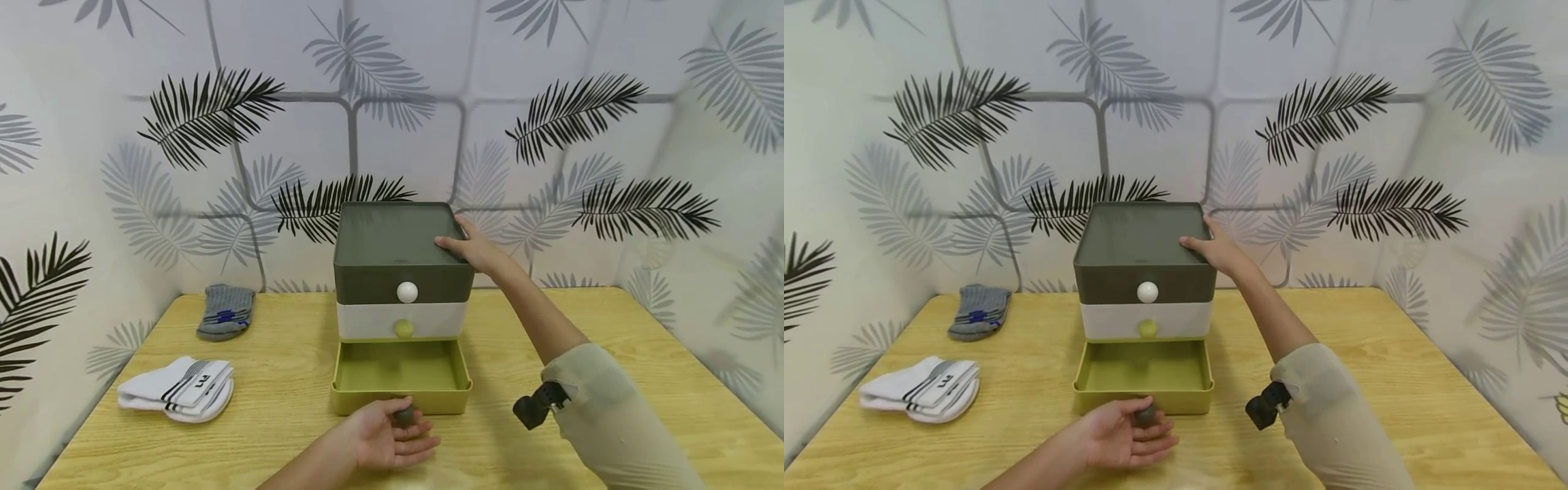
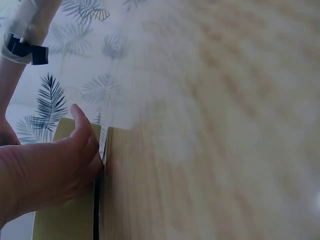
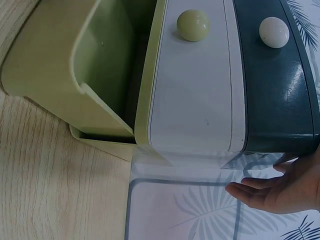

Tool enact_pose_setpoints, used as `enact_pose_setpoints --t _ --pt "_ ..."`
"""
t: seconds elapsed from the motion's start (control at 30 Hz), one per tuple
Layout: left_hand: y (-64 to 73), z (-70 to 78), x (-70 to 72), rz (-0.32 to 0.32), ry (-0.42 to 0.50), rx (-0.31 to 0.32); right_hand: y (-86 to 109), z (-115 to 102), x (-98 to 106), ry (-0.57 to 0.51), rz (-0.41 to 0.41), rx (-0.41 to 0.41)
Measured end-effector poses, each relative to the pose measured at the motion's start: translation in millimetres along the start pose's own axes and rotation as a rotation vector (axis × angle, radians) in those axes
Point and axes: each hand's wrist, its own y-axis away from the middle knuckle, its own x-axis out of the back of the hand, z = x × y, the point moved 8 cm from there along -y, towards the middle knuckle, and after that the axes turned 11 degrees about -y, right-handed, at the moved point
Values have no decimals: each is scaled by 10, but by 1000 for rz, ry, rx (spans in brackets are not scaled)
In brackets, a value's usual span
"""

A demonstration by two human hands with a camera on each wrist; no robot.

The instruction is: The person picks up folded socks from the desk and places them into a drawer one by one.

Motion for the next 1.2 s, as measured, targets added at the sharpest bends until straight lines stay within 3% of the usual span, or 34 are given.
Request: enact_pose_setpoints --t 0.27,0.5,0.73,1.2 --pt "156 -158 -53 -65 -12 59 9 -9 -24 -48 -11 -12" --pt "213 -242 -86 -49 6 99 -12 20 -11 -44 -1 -30" --pt "231 -314 -157 -75 -15 110 1 15 -21 -45 -6 -38" --pt "243 -418 -160 -10 18 130 -2 15 -27 -34 -8 -42"
